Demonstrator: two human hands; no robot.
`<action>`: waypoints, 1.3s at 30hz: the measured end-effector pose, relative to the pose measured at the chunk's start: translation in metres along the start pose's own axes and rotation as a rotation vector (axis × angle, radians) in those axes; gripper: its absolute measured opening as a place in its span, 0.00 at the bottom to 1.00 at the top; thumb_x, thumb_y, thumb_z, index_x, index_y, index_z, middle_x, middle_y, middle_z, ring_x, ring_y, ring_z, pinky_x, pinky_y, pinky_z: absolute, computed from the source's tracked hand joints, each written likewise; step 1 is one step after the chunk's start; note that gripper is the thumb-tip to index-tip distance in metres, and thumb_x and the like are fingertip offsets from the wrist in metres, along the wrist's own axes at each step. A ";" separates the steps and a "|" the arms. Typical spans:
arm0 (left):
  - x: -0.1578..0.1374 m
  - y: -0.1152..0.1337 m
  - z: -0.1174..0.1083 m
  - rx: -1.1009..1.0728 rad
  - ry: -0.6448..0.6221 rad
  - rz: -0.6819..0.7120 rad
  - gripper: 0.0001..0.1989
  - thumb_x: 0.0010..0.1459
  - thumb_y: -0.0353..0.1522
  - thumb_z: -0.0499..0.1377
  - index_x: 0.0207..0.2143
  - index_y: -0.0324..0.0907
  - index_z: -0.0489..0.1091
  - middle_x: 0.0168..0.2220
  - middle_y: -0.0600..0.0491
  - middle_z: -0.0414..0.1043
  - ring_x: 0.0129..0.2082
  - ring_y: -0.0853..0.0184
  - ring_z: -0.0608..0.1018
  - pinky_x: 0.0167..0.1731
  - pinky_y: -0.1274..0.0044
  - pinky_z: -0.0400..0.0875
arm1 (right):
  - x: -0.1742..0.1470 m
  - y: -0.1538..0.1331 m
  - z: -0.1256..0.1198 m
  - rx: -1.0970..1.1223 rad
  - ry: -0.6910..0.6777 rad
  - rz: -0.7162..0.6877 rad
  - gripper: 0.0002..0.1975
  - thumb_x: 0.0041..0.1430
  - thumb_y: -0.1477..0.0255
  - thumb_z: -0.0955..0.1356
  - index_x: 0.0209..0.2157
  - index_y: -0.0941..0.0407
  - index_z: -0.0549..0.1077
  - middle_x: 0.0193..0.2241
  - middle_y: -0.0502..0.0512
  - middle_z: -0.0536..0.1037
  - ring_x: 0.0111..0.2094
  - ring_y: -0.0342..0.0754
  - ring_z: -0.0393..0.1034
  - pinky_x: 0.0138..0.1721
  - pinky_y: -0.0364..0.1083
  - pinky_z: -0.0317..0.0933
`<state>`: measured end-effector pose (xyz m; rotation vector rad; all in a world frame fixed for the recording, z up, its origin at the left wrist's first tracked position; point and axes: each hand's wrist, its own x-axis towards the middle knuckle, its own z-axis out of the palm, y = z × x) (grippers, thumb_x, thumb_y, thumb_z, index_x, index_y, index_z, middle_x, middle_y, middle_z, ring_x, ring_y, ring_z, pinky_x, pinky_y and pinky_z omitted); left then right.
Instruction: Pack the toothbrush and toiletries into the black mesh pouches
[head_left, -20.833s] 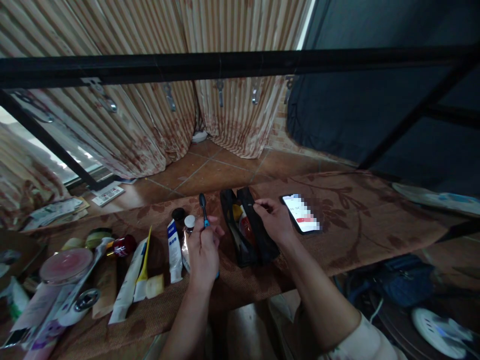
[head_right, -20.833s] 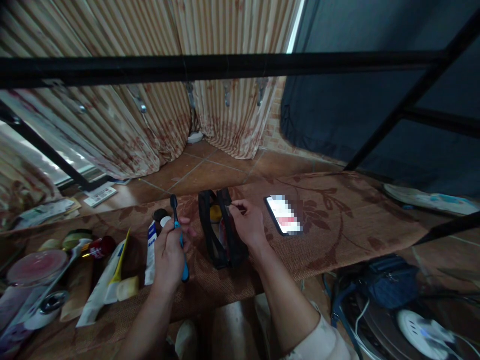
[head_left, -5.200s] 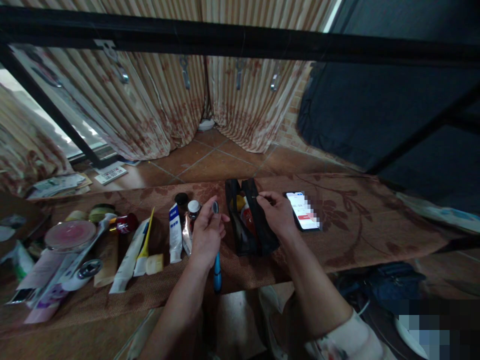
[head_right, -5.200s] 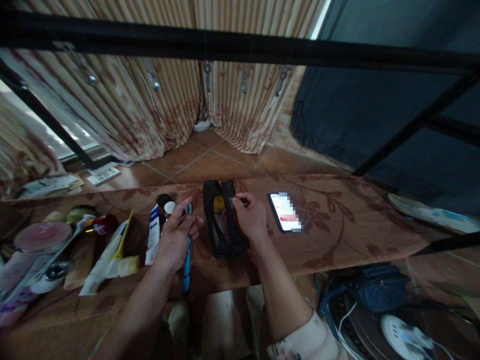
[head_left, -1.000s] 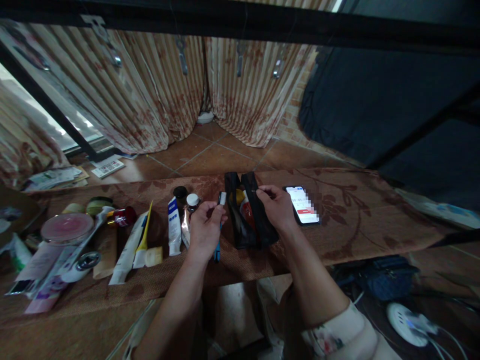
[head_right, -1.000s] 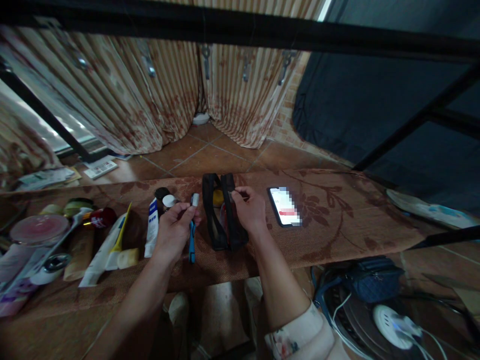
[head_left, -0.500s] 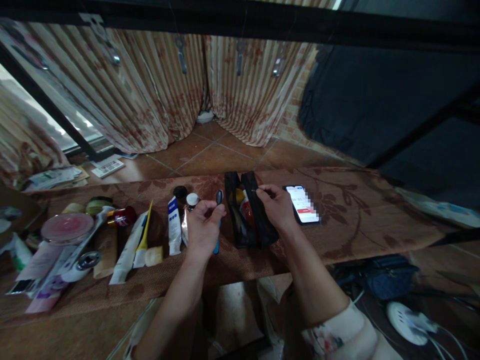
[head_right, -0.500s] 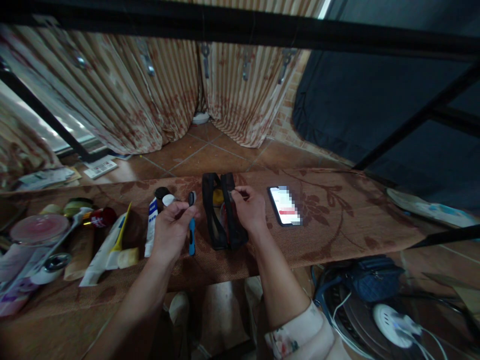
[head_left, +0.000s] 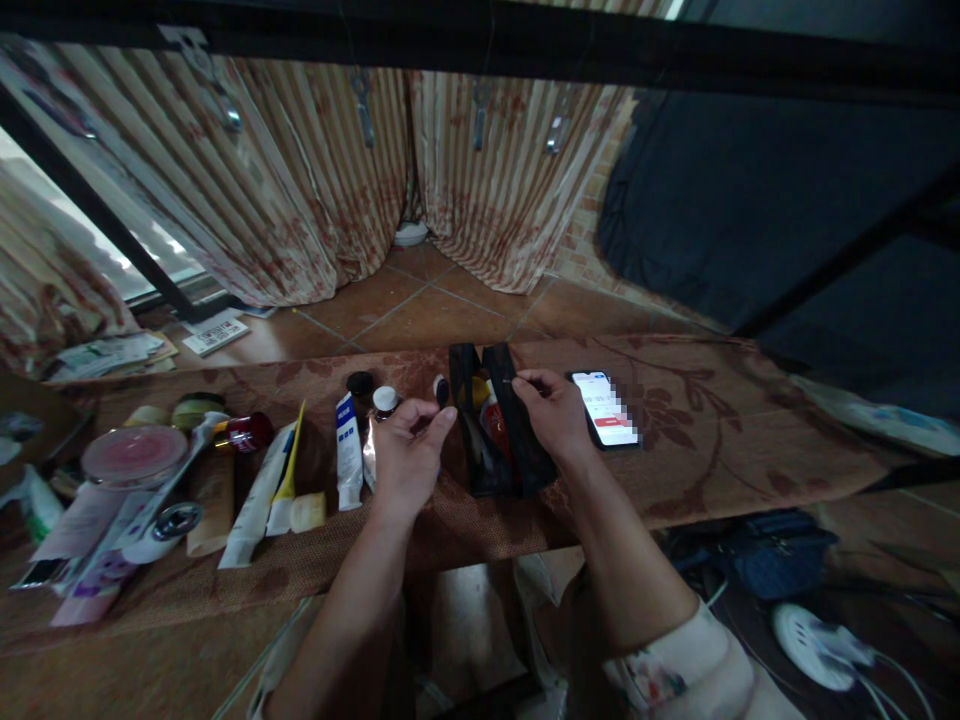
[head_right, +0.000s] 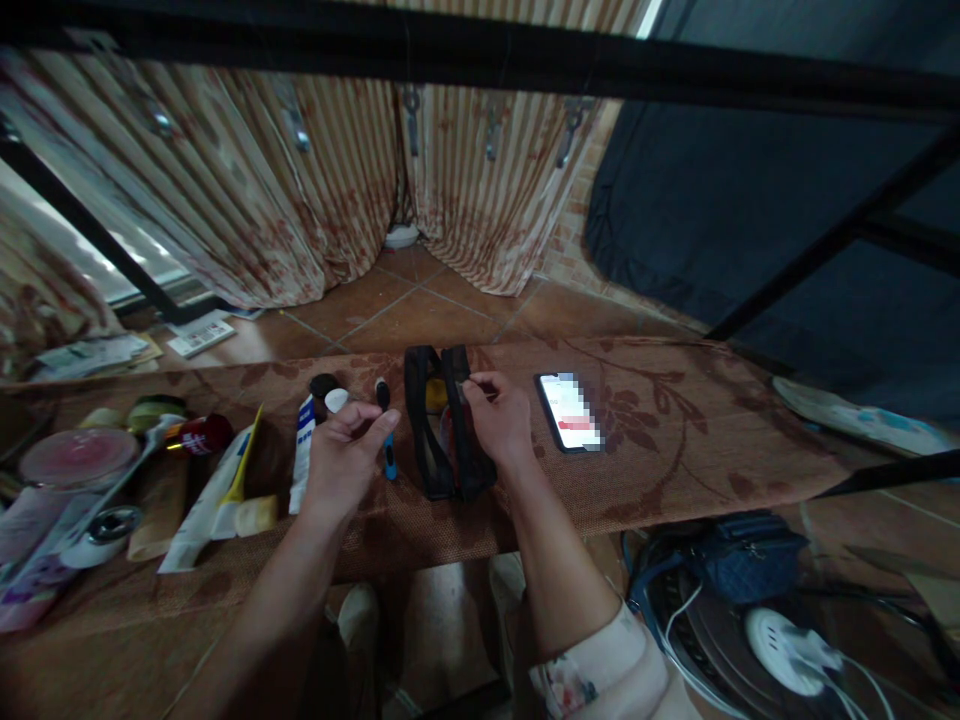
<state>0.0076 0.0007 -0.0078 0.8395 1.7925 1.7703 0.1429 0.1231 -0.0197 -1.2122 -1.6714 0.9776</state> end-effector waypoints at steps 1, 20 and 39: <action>0.001 -0.001 -0.001 0.012 0.003 0.003 0.07 0.47 0.34 0.65 0.24 0.40 0.71 0.21 0.58 0.67 0.23 0.72 0.67 0.27 0.80 0.62 | 0.000 0.000 0.000 0.002 0.000 0.002 0.11 0.51 0.64 0.67 0.31 0.55 0.78 0.29 0.54 0.81 0.31 0.49 0.74 0.35 0.47 0.65; 0.005 -0.017 -0.005 0.186 -0.116 -0.007 0.04 0.49 0.33 0.63 0.26 0.41 0.71 0.26 0.56 0.73 0.28 0.68 0.74 0.34 0.76 0.66 | -0.001 -0.001 0.000 0.012 0.001 -0.002 0.12 0.51 0.64 0.67 0.33 0.57 0.78 0.29 0.55 0.81 0.31 0.50 0.74 0.37 0.47 0.64; -0.001 -0.012 -0.007 0.769 -0.257 -0.066 0.06 0.52 0.27 0.56 0.26 0.44 0.71 0.27 0.53 0.75 0.30 0.64 0.76 0.32 0.76 0.64 | -0.001 0.000 -0.001 0.004 -0.005 -0.007 0.13 0.52 0.64 0.67 0.34 0.58 0.78 0.30 0.56 0.81 0.31 0.49 0.74 0.37 0.47 0.65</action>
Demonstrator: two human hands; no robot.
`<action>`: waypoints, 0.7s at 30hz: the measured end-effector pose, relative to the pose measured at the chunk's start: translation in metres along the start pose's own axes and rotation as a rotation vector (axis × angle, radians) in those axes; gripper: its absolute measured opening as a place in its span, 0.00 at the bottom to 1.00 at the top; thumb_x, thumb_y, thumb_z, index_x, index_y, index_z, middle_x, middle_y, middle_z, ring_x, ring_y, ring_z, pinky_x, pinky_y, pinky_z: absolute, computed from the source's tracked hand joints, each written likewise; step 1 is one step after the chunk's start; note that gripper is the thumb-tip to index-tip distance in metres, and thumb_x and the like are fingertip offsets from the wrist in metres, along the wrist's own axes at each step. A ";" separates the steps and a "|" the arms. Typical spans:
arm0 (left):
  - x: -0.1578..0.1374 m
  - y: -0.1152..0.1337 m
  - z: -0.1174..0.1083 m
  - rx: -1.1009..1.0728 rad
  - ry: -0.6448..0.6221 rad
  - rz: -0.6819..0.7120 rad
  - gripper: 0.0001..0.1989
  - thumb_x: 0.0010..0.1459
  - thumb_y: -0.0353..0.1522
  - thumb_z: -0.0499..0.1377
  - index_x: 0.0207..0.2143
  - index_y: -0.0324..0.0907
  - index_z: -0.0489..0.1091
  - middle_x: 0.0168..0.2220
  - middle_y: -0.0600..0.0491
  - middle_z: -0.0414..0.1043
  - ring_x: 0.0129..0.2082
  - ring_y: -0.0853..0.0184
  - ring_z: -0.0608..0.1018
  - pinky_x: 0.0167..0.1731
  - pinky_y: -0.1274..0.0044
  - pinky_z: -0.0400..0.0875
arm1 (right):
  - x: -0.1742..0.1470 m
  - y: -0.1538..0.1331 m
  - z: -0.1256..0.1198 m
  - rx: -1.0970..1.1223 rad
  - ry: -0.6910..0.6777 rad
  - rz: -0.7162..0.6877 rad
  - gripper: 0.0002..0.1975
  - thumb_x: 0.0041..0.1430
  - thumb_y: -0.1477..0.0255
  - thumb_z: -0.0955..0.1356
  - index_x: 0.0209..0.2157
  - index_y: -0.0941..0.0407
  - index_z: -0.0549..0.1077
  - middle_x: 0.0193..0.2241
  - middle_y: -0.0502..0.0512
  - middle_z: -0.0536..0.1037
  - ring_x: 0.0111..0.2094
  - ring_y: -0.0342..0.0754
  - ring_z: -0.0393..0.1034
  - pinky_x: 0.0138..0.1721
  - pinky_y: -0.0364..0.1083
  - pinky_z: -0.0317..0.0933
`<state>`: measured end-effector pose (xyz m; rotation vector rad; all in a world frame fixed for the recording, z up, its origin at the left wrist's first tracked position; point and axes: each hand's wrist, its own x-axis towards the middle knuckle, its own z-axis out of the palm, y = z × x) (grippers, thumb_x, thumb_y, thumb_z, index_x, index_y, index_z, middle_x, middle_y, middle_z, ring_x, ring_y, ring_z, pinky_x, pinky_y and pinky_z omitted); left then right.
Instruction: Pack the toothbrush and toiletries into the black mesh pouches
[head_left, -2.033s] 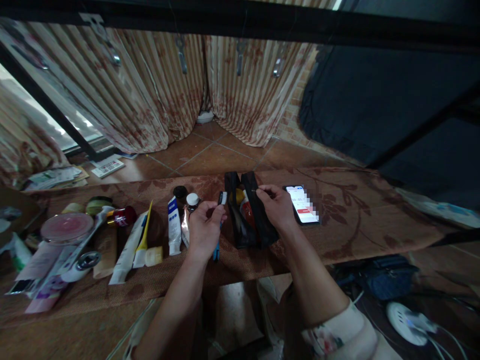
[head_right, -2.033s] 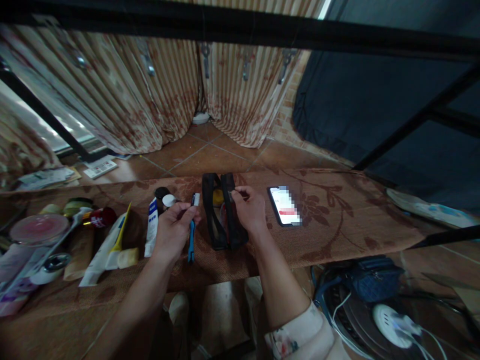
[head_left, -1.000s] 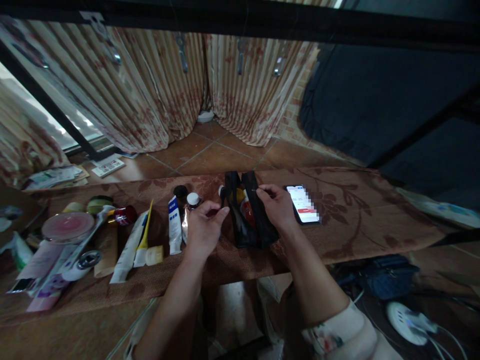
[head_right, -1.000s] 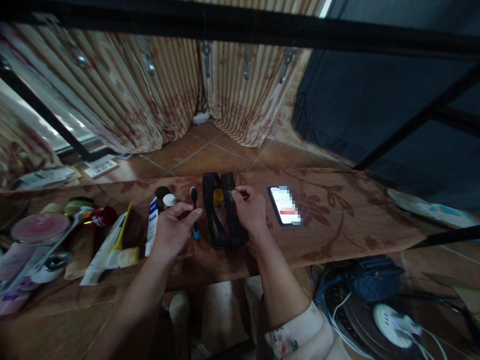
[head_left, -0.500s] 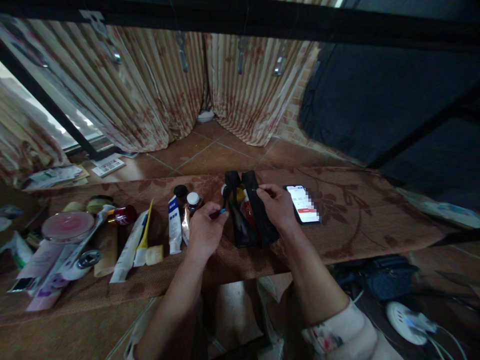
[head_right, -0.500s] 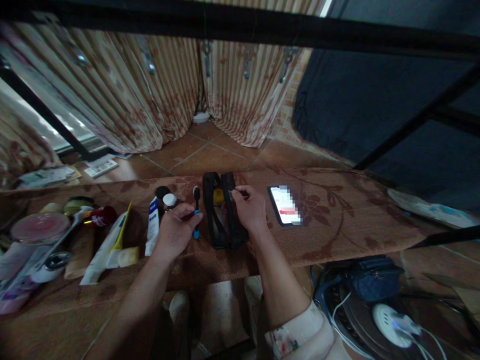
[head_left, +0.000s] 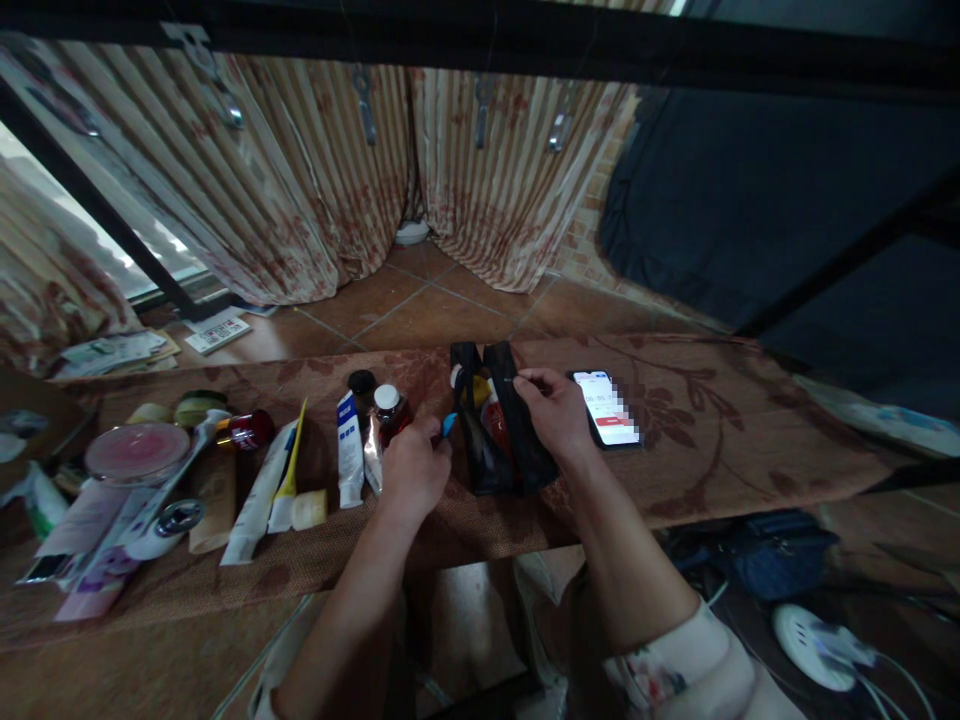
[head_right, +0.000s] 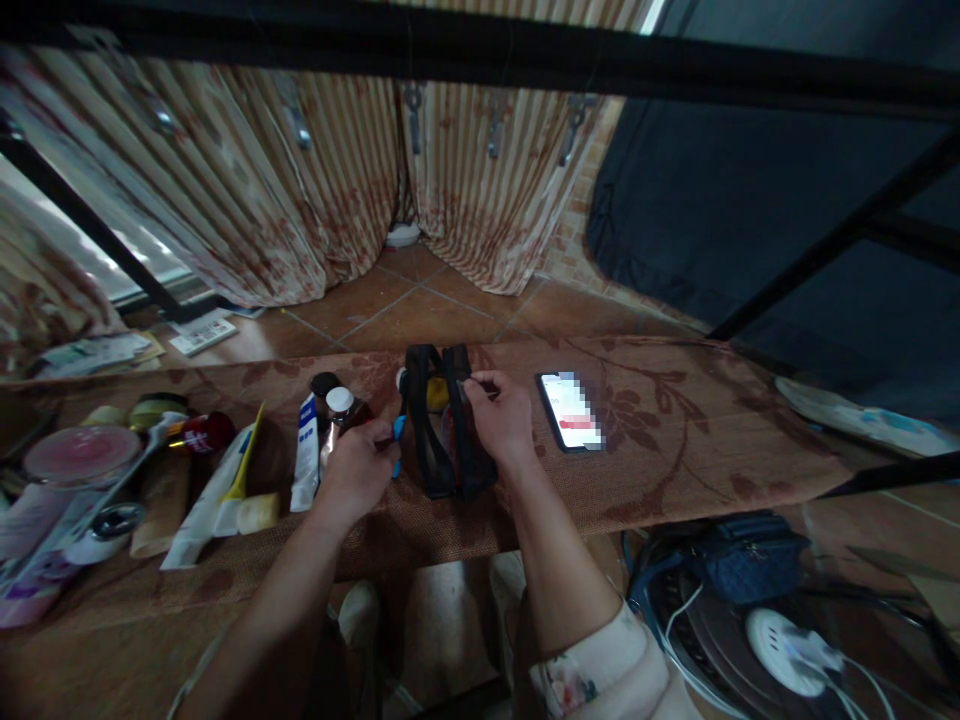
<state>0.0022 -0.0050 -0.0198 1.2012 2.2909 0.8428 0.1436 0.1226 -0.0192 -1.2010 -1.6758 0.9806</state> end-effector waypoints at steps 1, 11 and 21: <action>0.000 0.001 0.000 0.010 0.001 -0.007 0.06 0.52 0.27 0.56 0.26 0.44 0.70 0.26 0.53 0.75 0.30 0.64 0.76 0.31 0.76 0.63 | 0.000 0.000 0.000 -0.008 0.001 -0.001 0.13 0.52 0.64 0.67 0.34 0.57 0.78 0.30 0.56 0.81 0.32 0.49 0.74 0.37 0.47 0.65; 0.003 -0.002 0.002 -0.123 0.109 0.031 0.05 0.55 0.34 0.56 0.29 0.43 0.68 0.31 0.52 0.75 0.33 0.63 0.76 0.34 0.75 0.64 | 0.001 0.002 0.001 -0.003 -0.002 0.008 0.13 0.51 0.64 0.67 0.33 0.57 0.78 0.30 0.55 0.81 0.30 0.49 0.74 0.35 0.47 0.64; 0.006 -0.005 0.006 -0.430 0.109 0.102 0.15 0.60 0.41 0.52 0.24 0.41 0.66 0.21 0.56 0.66 0.23 0.70 0.69 0.26 0.78 0.61 | 0.000 0.000 0.001 0.006 -0.001 -0.002 0.12 0.51 0.64 0.67 0.32 0.57 0.78 0.29 0.55 0.81 0.30 0.49 0.74 0.34 0.46 0.64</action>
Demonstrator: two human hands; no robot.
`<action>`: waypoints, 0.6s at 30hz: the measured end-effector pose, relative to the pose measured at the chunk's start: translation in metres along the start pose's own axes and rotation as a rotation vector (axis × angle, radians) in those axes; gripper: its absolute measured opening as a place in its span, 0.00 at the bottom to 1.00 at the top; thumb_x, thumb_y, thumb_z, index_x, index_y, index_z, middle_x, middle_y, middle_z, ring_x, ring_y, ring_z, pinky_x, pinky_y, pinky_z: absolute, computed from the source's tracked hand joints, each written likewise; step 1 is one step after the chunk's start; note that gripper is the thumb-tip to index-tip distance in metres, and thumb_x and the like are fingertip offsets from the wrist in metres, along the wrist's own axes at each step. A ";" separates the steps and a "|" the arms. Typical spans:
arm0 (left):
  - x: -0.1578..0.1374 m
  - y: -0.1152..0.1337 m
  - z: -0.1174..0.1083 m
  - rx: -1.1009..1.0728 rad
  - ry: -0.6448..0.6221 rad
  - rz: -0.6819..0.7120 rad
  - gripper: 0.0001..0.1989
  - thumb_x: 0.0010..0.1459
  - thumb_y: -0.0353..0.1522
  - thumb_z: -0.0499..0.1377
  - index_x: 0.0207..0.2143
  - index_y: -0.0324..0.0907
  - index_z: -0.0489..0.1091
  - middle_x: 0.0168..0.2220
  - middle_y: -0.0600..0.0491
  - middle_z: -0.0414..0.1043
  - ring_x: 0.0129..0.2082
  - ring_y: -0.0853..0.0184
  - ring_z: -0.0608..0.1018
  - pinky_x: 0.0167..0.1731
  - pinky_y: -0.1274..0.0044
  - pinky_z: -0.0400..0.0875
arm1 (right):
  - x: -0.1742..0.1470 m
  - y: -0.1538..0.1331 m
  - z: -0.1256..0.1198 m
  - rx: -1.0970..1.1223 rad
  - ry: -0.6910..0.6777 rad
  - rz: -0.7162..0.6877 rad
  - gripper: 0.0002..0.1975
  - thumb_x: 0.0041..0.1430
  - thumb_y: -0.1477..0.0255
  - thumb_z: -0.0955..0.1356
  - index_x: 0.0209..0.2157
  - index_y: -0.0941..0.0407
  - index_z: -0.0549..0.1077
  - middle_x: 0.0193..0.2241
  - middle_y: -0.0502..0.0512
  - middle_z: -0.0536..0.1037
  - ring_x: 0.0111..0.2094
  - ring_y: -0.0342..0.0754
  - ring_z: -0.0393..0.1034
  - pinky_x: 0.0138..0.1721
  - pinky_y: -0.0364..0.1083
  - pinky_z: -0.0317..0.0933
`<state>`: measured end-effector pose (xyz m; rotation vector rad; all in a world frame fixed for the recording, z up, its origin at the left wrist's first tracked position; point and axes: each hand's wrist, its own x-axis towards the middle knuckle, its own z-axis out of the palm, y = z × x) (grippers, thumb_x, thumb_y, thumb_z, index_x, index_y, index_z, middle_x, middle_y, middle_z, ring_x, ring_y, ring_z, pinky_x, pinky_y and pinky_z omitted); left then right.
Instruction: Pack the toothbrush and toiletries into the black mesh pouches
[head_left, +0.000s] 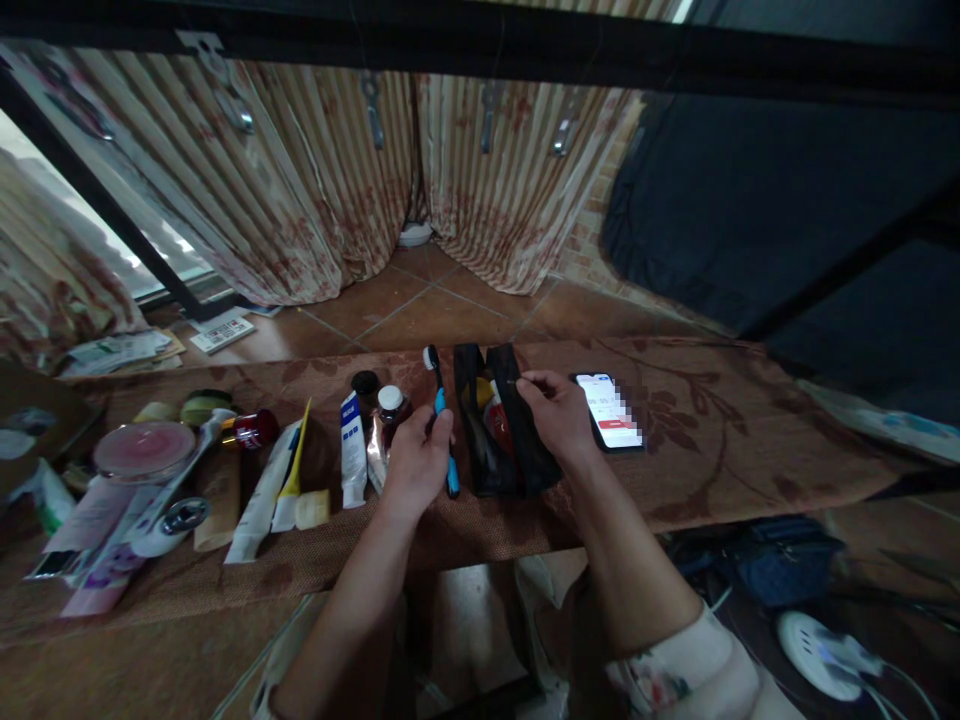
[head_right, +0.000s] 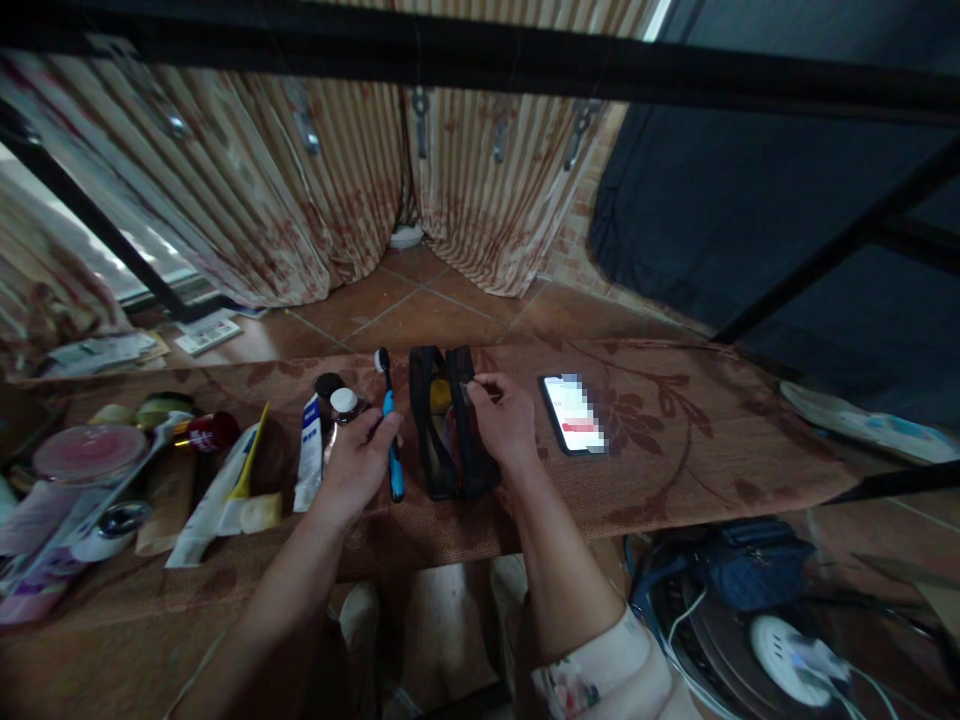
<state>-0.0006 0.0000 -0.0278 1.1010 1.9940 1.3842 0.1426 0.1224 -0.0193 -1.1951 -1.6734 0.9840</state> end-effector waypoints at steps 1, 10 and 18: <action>0.000 0.002 0.000 -0.052 0.000 -0.010 0.17 0.60 0.42 0.52 0.23 0.41 0.66 0.21 0.56 0.66 0.22 0.70 0.68 0.25 0.78 0.60 | 0.000 0.000 0.000 -0.002 0.000 0.001 0.12 0.51 0.64 0.67 0.32 0.57 0.78 0.29 0.55 0.81 0.30 0.49 0.74 0.34 0.46 0.64; -0.005 0.026 -0.001 -0.647 -0.008 -0.238 0.21 0.51 0.44 0.63 0.41 0.37 0.71 0.23 0.55 0.71 0.17 0.76 0.65 0.17 0.83 0.57 | 0.000 0.000 0.000 0.005 -0.006 0.036 0.12 0.52 0.64 0.67 0.33 0.56 0.77 0.28 0.53 0.80 0.28 0.48 0.73 0.32 0.45 0.64; 0.004 0.043 -0.004 -0.635 -0.028 -0.043 0.17 0.50 0.38 0.64 0.40 0.39 0.70 0.31 0.52 0.76 0.22 0.74 0.71 0.23 0.81 0.65 | 0.001 0.003 -0.007 0.041 -0.038 0.049 0.10 0.54 0.66 0.66 0.35 0.55 0.77 0.29 0.52 0.80 0.29 0.47 0.74 0.32 0.44 0.64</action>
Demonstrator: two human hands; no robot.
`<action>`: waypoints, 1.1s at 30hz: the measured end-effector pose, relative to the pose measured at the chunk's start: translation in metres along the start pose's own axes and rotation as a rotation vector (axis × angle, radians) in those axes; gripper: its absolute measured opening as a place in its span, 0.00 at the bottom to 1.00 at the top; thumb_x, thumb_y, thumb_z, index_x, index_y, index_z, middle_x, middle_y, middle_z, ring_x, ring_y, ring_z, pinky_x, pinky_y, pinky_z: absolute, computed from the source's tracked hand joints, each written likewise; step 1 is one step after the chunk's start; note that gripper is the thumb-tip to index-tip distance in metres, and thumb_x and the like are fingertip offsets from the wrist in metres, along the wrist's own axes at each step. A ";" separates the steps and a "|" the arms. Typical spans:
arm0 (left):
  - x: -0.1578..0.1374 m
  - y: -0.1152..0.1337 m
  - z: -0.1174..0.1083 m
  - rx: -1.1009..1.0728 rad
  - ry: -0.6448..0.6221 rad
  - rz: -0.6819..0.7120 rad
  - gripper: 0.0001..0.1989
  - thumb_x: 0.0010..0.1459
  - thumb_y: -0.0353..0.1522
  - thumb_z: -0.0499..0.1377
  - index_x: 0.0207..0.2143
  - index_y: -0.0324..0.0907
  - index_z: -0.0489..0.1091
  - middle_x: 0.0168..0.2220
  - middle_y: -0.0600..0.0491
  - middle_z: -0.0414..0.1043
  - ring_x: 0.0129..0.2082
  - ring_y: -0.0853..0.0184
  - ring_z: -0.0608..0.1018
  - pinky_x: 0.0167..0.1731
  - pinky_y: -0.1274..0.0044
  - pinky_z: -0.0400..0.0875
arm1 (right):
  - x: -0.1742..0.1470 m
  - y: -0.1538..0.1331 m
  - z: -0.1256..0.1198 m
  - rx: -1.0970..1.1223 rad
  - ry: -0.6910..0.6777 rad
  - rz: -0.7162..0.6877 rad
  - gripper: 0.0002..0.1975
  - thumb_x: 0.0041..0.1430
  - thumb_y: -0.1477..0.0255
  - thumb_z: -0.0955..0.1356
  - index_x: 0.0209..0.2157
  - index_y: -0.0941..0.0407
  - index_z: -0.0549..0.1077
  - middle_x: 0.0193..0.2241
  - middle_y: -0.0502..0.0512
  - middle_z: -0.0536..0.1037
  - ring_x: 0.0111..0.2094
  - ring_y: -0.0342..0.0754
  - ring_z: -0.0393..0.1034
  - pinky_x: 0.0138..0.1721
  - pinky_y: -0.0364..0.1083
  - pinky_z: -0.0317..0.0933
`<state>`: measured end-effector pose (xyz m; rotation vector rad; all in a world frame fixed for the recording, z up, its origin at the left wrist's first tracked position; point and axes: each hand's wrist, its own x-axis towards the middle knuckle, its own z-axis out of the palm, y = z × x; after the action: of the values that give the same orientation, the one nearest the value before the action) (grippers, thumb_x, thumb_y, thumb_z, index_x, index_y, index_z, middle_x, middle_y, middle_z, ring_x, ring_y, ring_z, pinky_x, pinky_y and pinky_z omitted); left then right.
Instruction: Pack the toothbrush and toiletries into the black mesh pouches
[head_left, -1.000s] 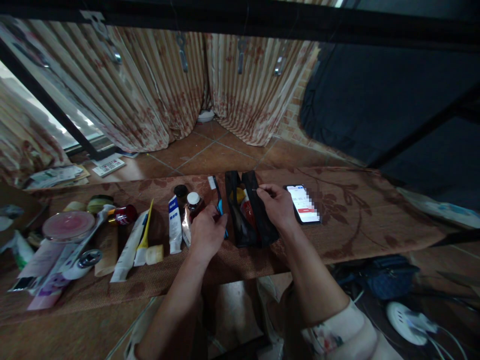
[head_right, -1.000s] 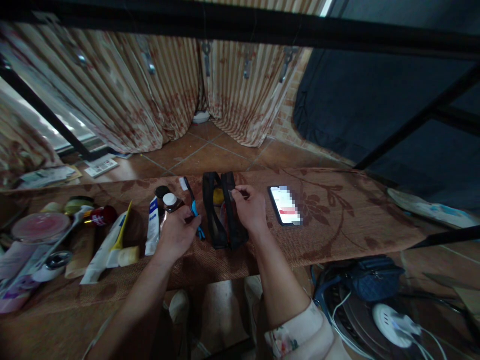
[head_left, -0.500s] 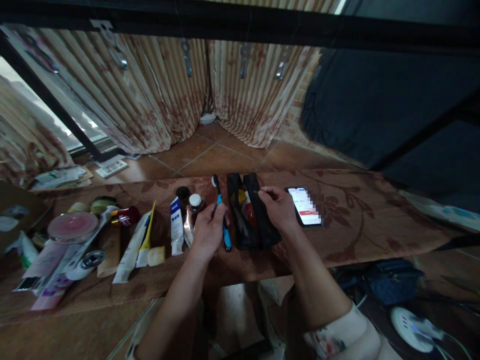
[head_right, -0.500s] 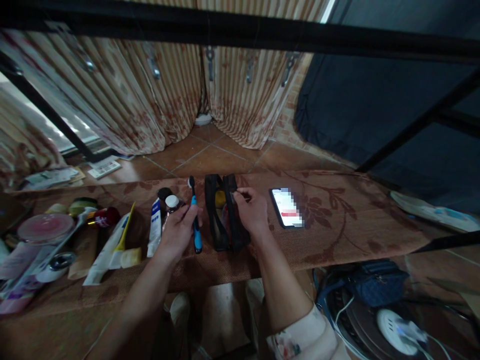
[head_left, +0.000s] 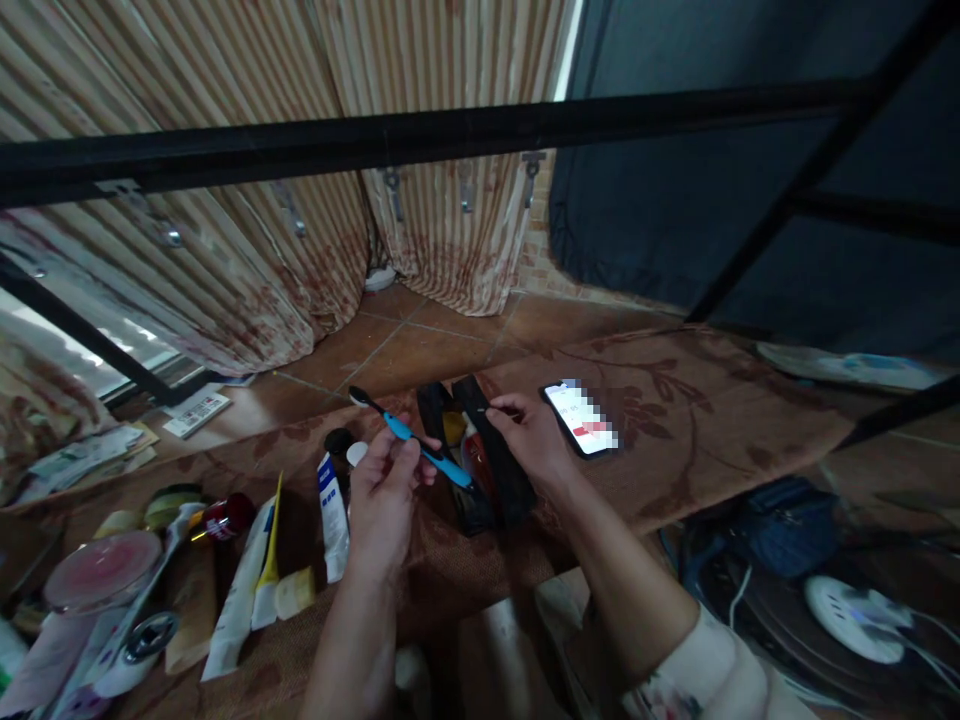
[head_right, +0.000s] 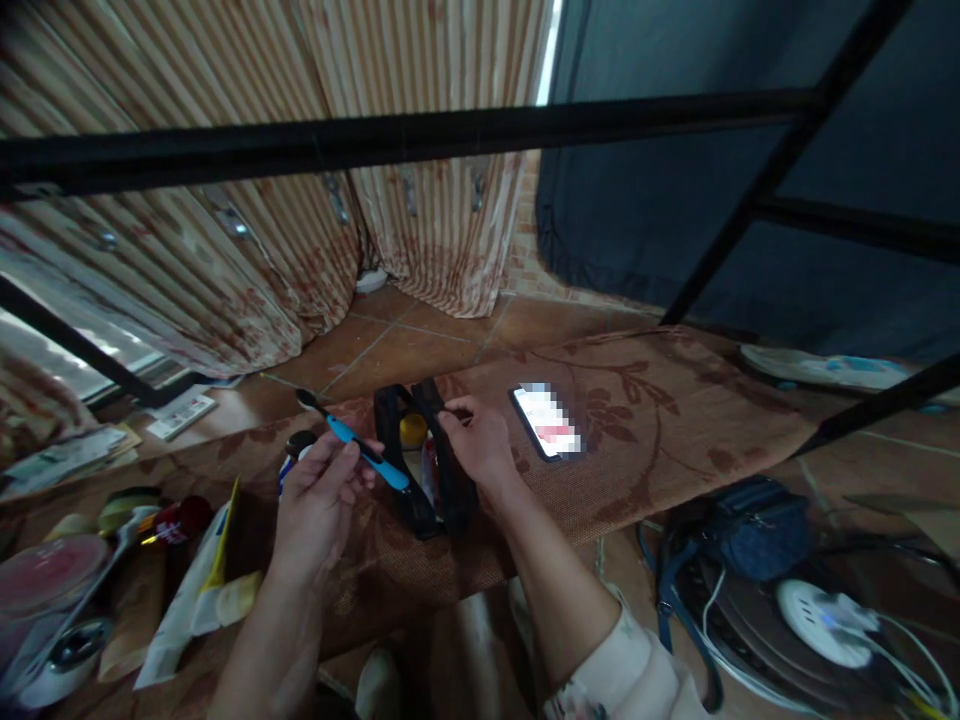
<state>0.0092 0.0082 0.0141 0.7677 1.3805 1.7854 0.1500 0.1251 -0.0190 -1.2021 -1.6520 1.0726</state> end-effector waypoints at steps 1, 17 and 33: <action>0.003 0.002 0.002 0.074 -0.012 0.046 0.17 0.51 0.39 0.64 0.40 0.39 0.71 0.32 0.52 0.76 0.21 0.74 0.70 0.23 0.81 0.64 | 0.000 0.000 -0.001 -0.003 -0.008 0.006 0.10 0.54 0.66 0.67 0.35 0.55 0.77 0.28 0.51 0.80 0.28 0.46 0.74 0.32 0.44 0.64; 0.011 0.000 0.044 1.529 0.027 0.147 0.20 0.55 0.45 0.57 0.46 0.46 0.73 0.32 0.46 0.79 0.33 0.52 0.80 0.29 0.70 0.66 | -0.002 -0.015 -0.018 -0.174 -0.066 -0.042 0.07 0.57 0.70 0.67 0.34 0.55 0.77 0.30 0.53 0.79 0.31 0.47 0.73 0.34 0.44 0.62; 0.017 -0.030 0.001 0.592 0.271 0.096 0.21 0.55 0.43 0.59 0.44 0.38 0.72 0.42 0.45 0.76 0.43 0.60 0.77 0.44 0.71 0.70 | -0.003 -0.015 -0.017 -0.156 -0.072 -0.084 0.10 0.60 0.68 0.65 0.35 0.56 0.77 0.31 0.55 0.80 0.33 0.47 0.73 0.36 0.44 0.61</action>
<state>0.0062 0.0270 -0.0144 0.9248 2.1342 1.5991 0.1620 0.1224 0.0000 -1.1928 -1.8539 0.9590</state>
